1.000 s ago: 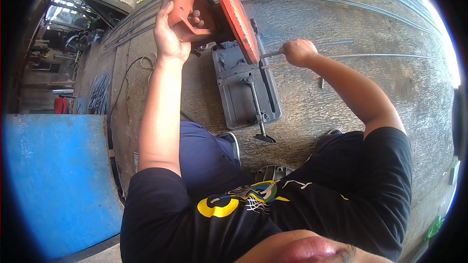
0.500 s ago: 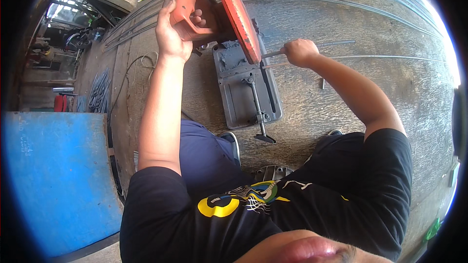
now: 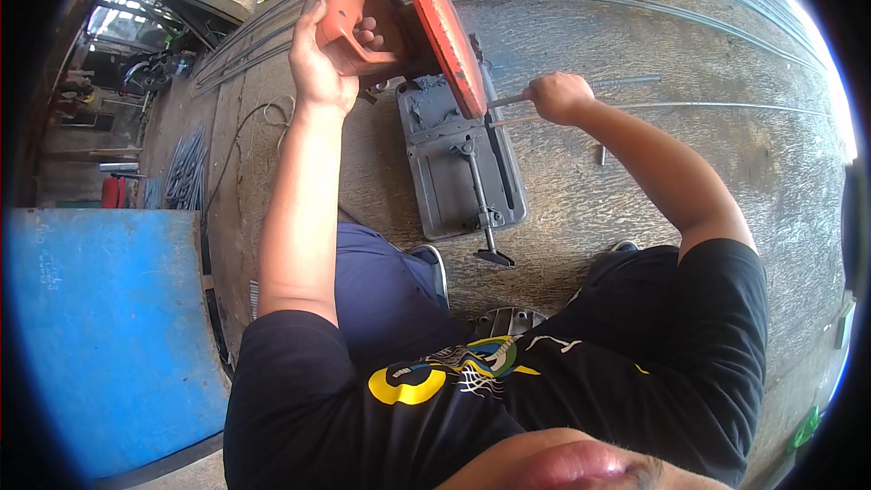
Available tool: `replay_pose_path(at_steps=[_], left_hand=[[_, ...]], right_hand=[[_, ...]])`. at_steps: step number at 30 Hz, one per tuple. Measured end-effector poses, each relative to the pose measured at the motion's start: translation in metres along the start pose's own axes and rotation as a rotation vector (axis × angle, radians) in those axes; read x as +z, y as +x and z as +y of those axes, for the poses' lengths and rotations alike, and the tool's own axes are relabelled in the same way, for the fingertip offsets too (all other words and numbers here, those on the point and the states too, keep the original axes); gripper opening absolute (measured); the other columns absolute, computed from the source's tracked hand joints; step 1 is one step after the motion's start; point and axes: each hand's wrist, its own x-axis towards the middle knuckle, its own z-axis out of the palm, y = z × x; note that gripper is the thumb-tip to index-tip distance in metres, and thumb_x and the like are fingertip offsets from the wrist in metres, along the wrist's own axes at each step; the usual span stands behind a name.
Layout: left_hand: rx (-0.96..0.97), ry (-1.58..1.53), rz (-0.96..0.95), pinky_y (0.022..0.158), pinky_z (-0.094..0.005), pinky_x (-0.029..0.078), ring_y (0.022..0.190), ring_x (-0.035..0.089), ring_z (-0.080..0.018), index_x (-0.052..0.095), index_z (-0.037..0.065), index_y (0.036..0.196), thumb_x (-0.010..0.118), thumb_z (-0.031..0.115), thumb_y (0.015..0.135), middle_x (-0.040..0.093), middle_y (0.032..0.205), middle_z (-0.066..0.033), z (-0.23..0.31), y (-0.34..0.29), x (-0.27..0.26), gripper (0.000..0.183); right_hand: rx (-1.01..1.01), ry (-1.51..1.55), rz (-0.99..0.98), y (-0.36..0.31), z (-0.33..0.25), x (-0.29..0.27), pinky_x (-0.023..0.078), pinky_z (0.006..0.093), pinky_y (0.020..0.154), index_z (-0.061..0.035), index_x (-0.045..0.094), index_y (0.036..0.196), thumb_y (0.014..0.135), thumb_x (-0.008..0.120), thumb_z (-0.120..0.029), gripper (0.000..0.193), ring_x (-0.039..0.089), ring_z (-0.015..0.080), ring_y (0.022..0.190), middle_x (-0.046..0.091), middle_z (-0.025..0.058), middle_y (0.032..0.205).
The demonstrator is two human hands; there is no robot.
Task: Use a chop saw to cut metal rods into smaller sections.
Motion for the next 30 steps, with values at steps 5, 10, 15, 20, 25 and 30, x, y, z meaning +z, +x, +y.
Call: replay_pose_path(at_steps=[5, 10, 15, 20, 25, 30], left_hand=[[-0.007, -0.003, 0.007, 0.071, -0.0395, 0.055, 0.081, 0.060, -0.0216, 0.023, 0.011, 0.145, 0.052, 0.039, 0.088, 0.056, 0.103, -0.0137, 0.000, 0.000, 0.000, 0.070], [-0.002, 0.002, 0.013, 0.072, -0.0396, 0.055, 0.081, 0.060, -0.0216, 0.023, 0.011, 0.146, 0.052, 0.039, 0.088, 0.056, 0.102, -0.0138, 0.001, -0.002, 0.002, 0.070], [-0.006, -0.015, 0.002, 0.072, -0.0398, 0.055, 0.081, 0.060, -0.0213, 0.022, 0.011, 0.146, 0.052, 0.039, 0.088, 0.056, 0.102, -0.0135, 0.001, -0.001, 0.003, 0.070], [0.012, -0.012, -0.014, 0.071, -0.0398, 0.055, 0.081, 0.061, -0.0210, 0.023, 0.011, 0.145, 0.052, 0.039, 0.089, 0.057, 0.100, -0.0130, 0.003, -0.002, 0.005, 0.070], [0.013, 0.063, 0.069, 0.076, -0.0436, 0.052, 0.083, 0.060, -0.0242, 0.043, 0.007, 0.132, 0.039, 0.038, 0.093, 0.058, 0.106, -0.0143, 0.004, -0.005, 0.010, 0.050], [0.020, 0.079, 0.075, 0.076, -0.0441, 0.053, 0.083, 0.060, -0.0245, 0.039, 0.007, 0.134, 0.040, 0.037, 0.092, 0.057, 0.108, -0.0151, 0.004, -0.005, 0.009, 0.051]], right_hand=[[-0.006, -0.005, 0.010, 0.001, 0.001, 0.001, 0.051, 0.0408, 0.082, -0.0178, 0.067, 0.108, 0.096, 0.042, -0.032, 0.032, 0.065, 0.0281, 0.095, 0.068, 0.0117, 0.099], [-0.022, -0.005, 0.046, 0.002, 0.003, 0.003, 0.051, 0.0405, 0.081, -0.0182, 0.067, 0.107, 0.095, 0.043, -0.031, 0.030, 0.065, 0.0280, 0.095, 0.068, 0.0110, 0.098], [-0.037, -0.018, 0.046, 0.002, 0.003, 0.003, 0.051, 0.0407, 0.081, -0.0180, 0.067, 0.107, 0.095, 0.043, -0.032, 0.031, 0.065, 0.0281, 0.094, 0.068, 0.0112, 0.098], [-0.026, -0.011, 0.044, 0.004, 0.004, 0.004, 0.050, 0.0411, 0.082, -0.0174, 0.068, 0.106, 0.096, 0.042, -0.033, 0.032, 0.065, 0.0285, 0.095, 0.068, 0.0117, 0.098], [0.032, 0.148, 0.073, 0.018, 0.026, 0.018, 0.049, 0.0400, 0.082, -0.0126, 0.067, 0.102, 0.096, 0.042, -0.039, 0.037, 0.065, 0.0291, 0.090, 0.068, 0.0109, 0.093], [0.156, 0.898, -0.261, 0.016, 0.057, 0.048, 0.045, 0.0350, 0.065, -0.0054, 0.060, 0.081, 0.098, 0.042, -0.039, 0.042, 0.054, 0.0210, 0.068, 0.056, 0.0078, 0.072]])
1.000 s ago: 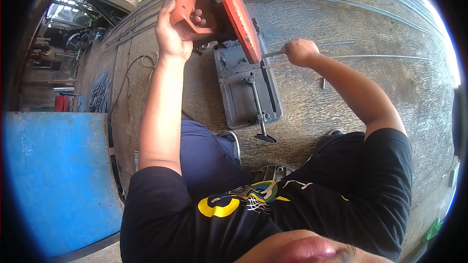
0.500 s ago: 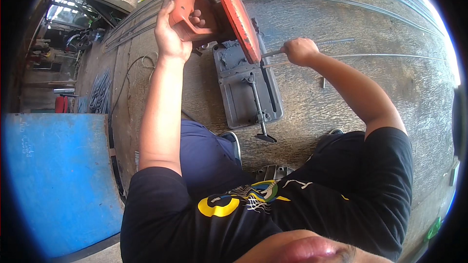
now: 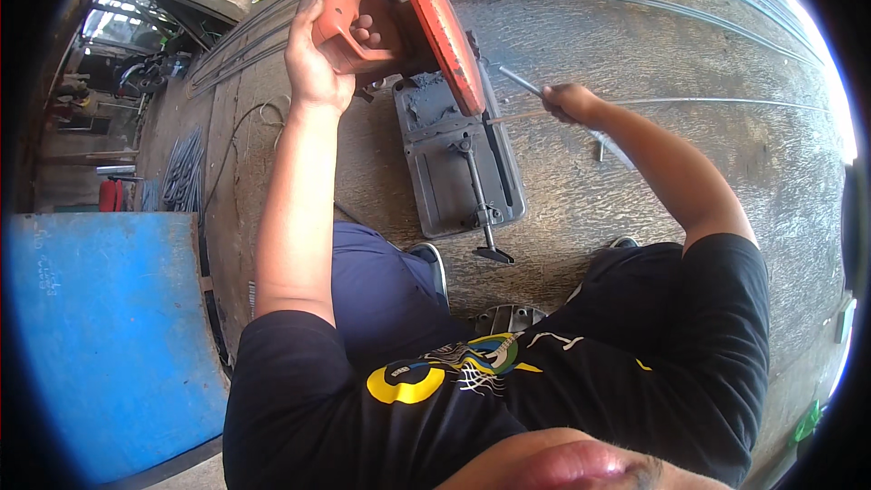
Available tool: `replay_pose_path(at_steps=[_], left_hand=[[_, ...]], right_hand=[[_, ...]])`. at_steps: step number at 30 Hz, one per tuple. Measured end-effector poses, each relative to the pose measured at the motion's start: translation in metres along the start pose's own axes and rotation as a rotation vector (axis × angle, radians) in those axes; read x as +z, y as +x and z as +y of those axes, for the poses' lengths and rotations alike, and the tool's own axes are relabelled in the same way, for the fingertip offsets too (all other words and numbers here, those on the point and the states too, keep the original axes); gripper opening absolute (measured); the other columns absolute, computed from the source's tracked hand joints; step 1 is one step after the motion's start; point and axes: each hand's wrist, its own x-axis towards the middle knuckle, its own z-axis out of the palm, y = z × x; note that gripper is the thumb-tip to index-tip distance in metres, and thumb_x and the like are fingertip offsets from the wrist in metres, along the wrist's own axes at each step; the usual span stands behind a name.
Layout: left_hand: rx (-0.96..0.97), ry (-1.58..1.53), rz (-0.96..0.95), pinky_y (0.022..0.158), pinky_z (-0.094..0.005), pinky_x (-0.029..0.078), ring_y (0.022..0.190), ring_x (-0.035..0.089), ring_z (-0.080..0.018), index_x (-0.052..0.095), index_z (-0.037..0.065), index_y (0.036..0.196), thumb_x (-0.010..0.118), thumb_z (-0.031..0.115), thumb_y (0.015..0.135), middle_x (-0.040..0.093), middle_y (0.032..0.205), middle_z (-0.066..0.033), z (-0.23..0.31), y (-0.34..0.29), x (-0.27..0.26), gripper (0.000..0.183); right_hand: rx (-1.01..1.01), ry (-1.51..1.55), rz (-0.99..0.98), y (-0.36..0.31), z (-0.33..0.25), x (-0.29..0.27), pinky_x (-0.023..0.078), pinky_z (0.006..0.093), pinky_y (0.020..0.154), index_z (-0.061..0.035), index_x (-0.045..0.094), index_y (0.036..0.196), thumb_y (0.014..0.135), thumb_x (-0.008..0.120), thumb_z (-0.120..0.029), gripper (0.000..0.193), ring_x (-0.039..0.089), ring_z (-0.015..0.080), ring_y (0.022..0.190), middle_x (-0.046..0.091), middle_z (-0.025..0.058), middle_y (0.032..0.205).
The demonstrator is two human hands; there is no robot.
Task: Use a chop saw to cut metal rods into smaller sections.
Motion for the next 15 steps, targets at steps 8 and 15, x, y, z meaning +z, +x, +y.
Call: replay_pose_path(at_steps=[8, 15], left_hand=[[0.002, -0.085, -0.087, 0.072, -0.0397, 0.055, 0.079, 0.060, -0.0198, 0.022, 0.011, 0.146, 0.055, 0.039, 0.087, 0.057, 0.101, -0.0128, -0.003, 0.005, -0.007, 0.072], [0.013, -0.063, -0.061, 0.072, -0.0400, 0.055, 0.080, 0.060, -0.0202, 0.022, 0.012, 0.146, 0.055, 0.038, 0.088, 0.057, 0.102, -0.0137, -0.004, 0.004, -0.006, 0.072]], right_hand=[[0.028, 1.063, -0.458, -0.022, 0.028, 0.064, 0.037, 0.0345, 0.069, -0.0100, 0.048, 0.082, 0.099, 0.037, -0.035, 0.032, 0.040, 0.0192, 0.068, 0.041, 0.0030, 0.072], [0.116, 1.100, -0.534, -0.042, 0.030, 0.083, 0.036, 0.0350, 0.069, -0.0098, 0.047, 0.080, 0.100, 0.032, -0.039, 0.039, 0.039, 0.0197, 0.067, 0.039, 0.0030, 0.070]])
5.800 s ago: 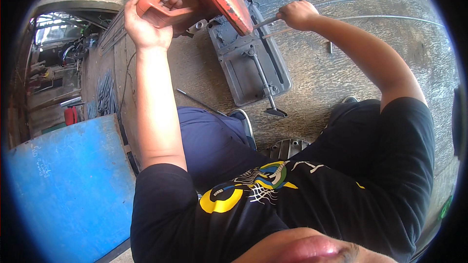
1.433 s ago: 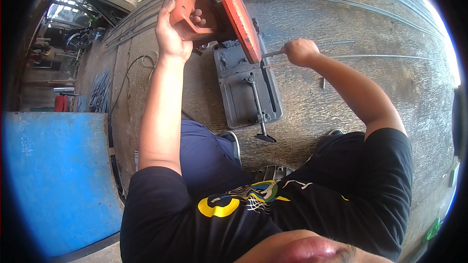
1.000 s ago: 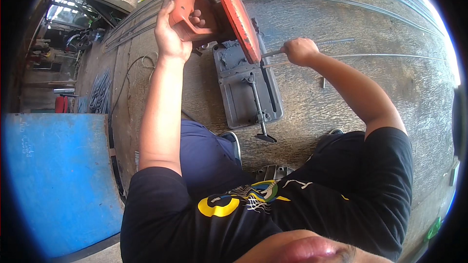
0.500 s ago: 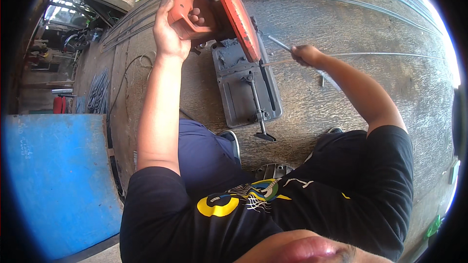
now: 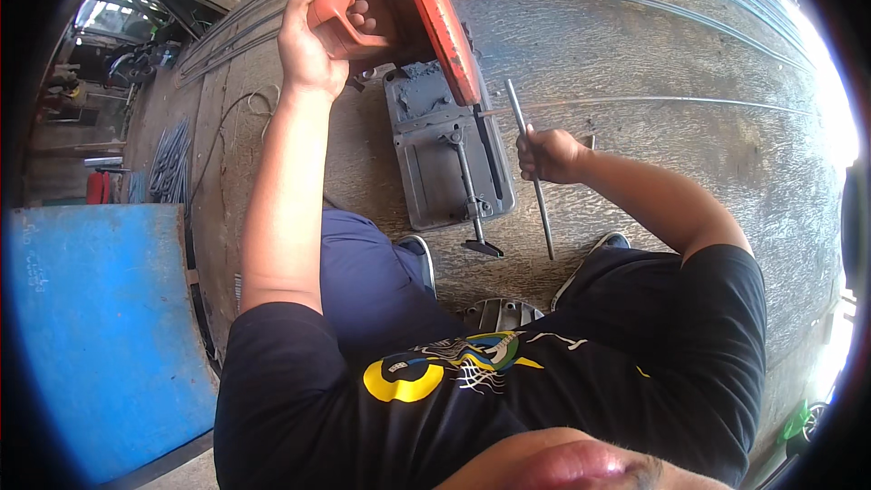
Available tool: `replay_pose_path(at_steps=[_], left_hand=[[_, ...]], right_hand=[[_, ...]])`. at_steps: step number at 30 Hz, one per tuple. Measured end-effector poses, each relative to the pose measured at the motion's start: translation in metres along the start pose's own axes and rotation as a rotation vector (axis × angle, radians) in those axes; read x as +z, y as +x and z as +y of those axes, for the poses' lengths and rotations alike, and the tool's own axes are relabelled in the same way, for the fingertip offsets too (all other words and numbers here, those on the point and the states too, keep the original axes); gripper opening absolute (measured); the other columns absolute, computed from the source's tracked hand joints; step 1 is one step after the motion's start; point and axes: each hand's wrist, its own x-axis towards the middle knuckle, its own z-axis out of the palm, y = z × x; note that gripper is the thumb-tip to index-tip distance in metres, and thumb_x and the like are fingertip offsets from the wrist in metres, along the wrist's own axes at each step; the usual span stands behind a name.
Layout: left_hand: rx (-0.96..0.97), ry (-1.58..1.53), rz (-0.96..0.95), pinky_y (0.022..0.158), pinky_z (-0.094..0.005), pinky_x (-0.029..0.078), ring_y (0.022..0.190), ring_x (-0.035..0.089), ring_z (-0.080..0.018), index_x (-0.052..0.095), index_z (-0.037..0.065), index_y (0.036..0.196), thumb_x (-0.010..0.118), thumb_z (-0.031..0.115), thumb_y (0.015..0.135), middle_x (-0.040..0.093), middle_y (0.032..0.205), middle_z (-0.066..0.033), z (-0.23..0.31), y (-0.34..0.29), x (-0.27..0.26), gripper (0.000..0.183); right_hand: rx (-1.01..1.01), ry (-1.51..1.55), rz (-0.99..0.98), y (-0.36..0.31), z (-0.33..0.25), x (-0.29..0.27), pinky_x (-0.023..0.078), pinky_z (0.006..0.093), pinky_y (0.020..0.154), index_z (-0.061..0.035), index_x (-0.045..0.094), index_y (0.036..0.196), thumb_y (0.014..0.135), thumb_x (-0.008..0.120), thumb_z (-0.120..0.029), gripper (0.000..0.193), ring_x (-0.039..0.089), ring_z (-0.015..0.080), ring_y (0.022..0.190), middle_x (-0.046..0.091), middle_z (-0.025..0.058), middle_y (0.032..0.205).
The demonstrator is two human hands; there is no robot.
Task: Use a chop saw to cut metal rods into smaller sections.
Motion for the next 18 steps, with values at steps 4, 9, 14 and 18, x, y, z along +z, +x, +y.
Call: replay_pose_path(at_steps=[4, 9, 14, 18], left_hand=[[0.001, -0.010, 0.007, 0.071, -0.0408, 0.055, 0.080, 0.061, -0.0209, 0.025, 0.011, 0.145, 0.054, 0.037, 0.088, 0.057, 0.102, -0.0142, 0.000, 0.001, -0.001, 0.069], [-0.043, -0.042, -0.002, 0.071, -0.0410, 0.056, 0.079, 0.061, -0.0210, 0.026, 0.011, 0.144, 0.055, 0.037, 0.088, 0.057, 0.101, -0.0140, 0.000, 0.003, -0.003, 0.068], [0.018, -0.004, 0.007, 0.070, -0.0409, 0.057, 0.078, 0.061, -0.0206, 0.029, 0.011, 0.142, 0.056, 0.038, 0.087, 0.058, 0.100, -0.0134, 0.001, 0.000, 0.001, 0.067], [0.023, 0.036, 0.035, 0.076, -0.0461, 0.054, 0.081, 0.062, -0.0260, 0.038, 0.009, 0.134, 0.042, 0.033, 0.094, 0.059, 0.099, -0.0169, 0.002, -0.001, 0.004, 0.047]], right_hand=[[0.040, -0.043, -0.005, -0.001, 0.003, 0.003, 0.036, 0.0355, 0.068, -0.0096, 0.046, 0.081, 0.100, 0.030, -0.040, 0.039, 0.038, 0.0199, 0.066, 0.038, 0.0025, 0.069], [0.056, -0.075, 0.021, 0.001, 0.002, 0.007, 0.036, 0.0352, 0.068, -0.0096, 0.046, 0.081, 0.101, 0.030, -0.039, 0.039, 0.038, 0.0192, 0.066, 0.038, 0.0027, 0.070], [0.072, -0.124, 0.063, 0.003, 0.005, 0.011, 0.038, 0.0352, 0.068, -0.0087, 0.047, 0.082, 0.101, 0.032, -0.039, 0.039, 0.040, 0.0191, 0.066, 0.042, 0.0038, 0.072], [0.055, -0.150, 0.111, 0.006, 0.005, 0.010, 0.040, 0.0358, 0.066, -0.0068, 0.049, 0.085, 0.100, 0.035, -0.039, 0.038, 0.045, 0.0207, 0.067, 0.047, 0.0058, 0.074]])
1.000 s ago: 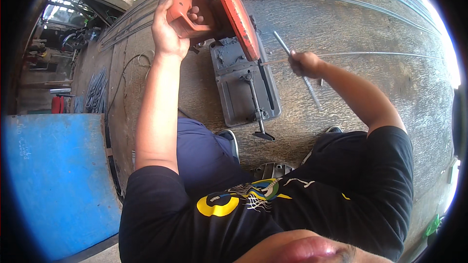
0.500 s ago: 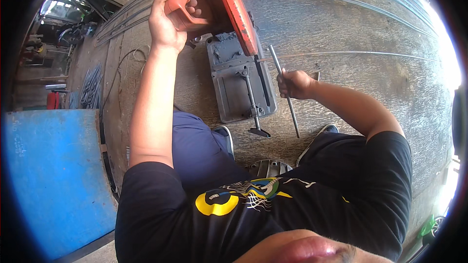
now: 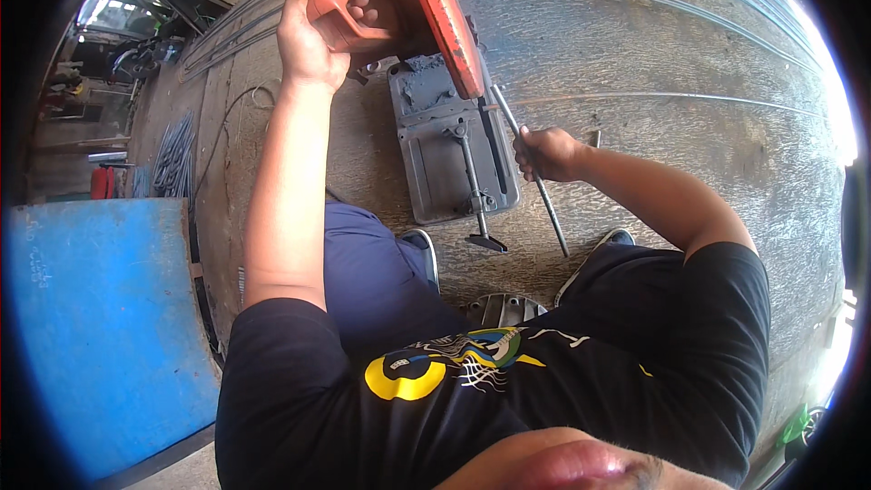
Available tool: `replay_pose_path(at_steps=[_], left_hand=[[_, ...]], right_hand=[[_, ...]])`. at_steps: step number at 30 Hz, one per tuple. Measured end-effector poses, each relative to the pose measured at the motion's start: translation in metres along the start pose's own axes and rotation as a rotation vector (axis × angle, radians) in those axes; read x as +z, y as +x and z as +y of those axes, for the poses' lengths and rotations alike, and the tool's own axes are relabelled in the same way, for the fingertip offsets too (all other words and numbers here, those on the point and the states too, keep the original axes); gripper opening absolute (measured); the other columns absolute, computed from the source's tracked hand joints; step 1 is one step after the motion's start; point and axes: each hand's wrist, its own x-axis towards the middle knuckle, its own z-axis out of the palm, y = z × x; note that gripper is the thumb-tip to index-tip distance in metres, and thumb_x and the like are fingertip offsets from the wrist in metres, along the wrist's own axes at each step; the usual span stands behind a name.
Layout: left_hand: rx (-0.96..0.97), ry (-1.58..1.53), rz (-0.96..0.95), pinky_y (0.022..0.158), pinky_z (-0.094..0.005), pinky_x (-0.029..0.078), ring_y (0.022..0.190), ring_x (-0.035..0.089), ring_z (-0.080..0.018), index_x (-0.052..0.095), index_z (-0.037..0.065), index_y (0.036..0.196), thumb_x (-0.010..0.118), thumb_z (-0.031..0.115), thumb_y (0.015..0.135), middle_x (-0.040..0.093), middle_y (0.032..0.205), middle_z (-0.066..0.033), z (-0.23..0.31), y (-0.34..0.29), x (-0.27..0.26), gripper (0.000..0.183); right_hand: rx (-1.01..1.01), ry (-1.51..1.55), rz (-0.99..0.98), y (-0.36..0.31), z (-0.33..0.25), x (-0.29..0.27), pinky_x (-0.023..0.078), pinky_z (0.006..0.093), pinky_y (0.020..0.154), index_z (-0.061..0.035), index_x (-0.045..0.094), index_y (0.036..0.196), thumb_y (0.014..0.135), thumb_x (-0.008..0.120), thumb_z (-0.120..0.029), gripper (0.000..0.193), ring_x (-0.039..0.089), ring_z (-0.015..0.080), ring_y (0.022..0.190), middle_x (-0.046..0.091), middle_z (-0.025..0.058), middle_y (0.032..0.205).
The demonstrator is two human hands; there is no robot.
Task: Use a chop saw to cut metal rods into smaller sections.
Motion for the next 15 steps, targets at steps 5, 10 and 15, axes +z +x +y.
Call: replay_pose_path(at_steps=[5, 10, 15], left_hand=[[-0.010, 0.001, 0.007, 0.077, -0.0465, 0.053, 0.080, 0.061, -0.0253, 0.038, 0.010, 0.134, 0.042, 0.034, 0.094, 0.059, 0.102, -0.0170, 0.0006, -0.0003, 0.0005, 0.046], [-0.005, 0.003, 0.001, 0.077, -0.0466, 0.053, 0.080, 0.061, -0.0251, 0.038, 0.010, 0.135, 0.043, 0.034, 0.094, 0.059, 0.101, -0.0168, 0.0004, -0.0003, 0.0002, 0.047], [-0.006, 0.010, 0.019, 0.077, -0.0464, 0.053, 0.080, 0.061, -0.0251, 0.038, 0.010, 0.135, 0.043, 0.034, 0.094, 0.060, 0.099, -0.0167, -0.0005, 0.0002, -0.0006, 0.048]], right_hand=[[-0.030, -0.031, 0.056, 0.0038, 0.0030, -0.0029, 0.042, 0.0351, 0.064, -0.0047, 0.051, 0.087, 0.101, 0.037, -0.035, 0.036, 0.049, 0.0218, 0.065, 0.050, 0.0076, 0.075], [-0.130, -0.018, 0.062, 0.0047, 0.0049, -0.0024, 0.042, 0.0315, 0.061, -0.0044, 0.050, 0.089, 0.101, 0.039, -0.028, 0.029, 0.049, 0.0194, 0.063, 0.049, 0.0069, 0.073], [-0.159, -0.050, 0.047, 0.0042, 0.0052, -0.0015, 0.042, 0.0306, 0.061, -0.0059, 0.050, 0.089, 0.100, 0.043, -0.028, 0.025, 0.048, 0.0173, 0.064, 0.049, 0.0055, 0.073]])
